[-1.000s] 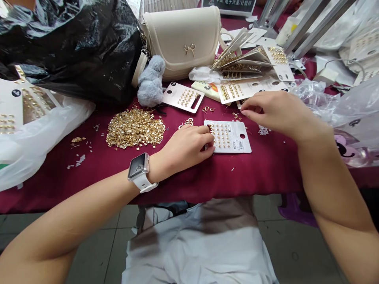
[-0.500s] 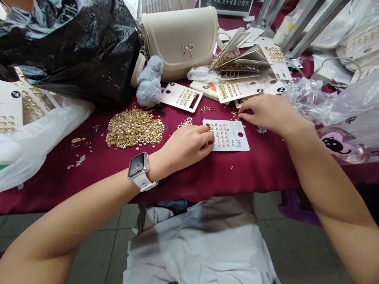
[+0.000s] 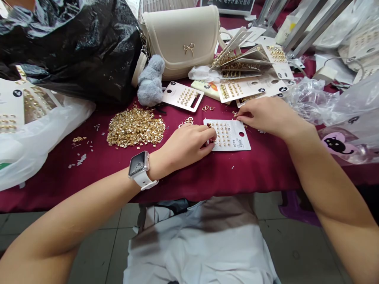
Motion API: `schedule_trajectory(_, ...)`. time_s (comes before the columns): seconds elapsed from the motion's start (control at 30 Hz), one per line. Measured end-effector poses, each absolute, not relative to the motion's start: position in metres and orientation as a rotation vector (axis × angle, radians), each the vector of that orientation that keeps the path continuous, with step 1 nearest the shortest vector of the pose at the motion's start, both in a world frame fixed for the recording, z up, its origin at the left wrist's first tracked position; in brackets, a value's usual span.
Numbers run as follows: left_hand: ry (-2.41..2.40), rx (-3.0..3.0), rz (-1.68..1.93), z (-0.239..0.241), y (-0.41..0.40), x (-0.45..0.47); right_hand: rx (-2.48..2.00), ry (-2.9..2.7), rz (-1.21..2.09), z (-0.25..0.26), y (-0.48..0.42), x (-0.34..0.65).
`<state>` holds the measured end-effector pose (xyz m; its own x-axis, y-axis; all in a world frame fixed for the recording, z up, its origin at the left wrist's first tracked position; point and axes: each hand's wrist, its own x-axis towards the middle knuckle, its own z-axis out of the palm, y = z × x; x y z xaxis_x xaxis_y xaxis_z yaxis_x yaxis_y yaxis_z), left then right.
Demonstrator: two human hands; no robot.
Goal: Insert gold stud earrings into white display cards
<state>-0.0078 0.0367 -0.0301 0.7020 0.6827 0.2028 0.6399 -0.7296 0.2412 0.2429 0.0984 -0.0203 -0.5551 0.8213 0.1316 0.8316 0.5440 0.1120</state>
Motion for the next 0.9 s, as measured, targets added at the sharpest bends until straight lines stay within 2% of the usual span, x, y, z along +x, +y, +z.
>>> schedule_trajectory(0.27, 1.070, 2.881, 0.414, -0.030, 0.034, -0.009, -1.561, -2.703, -0.119, -0.014, 0.092, 0.239)
schedule_trajectory(0.57, 0.986, 3.007, 0.364, -0.032, 0.036, -0.009, -1.356, -2.740, -0.254, -0.019, 0.098, 0.247)
schedule_trajectory(0.9, 1.028, 2.928, 0.290, -0.029, 0.035, -0.006, -1.315, -2.751, -0.010, -0.014, 0.101, 0.256)
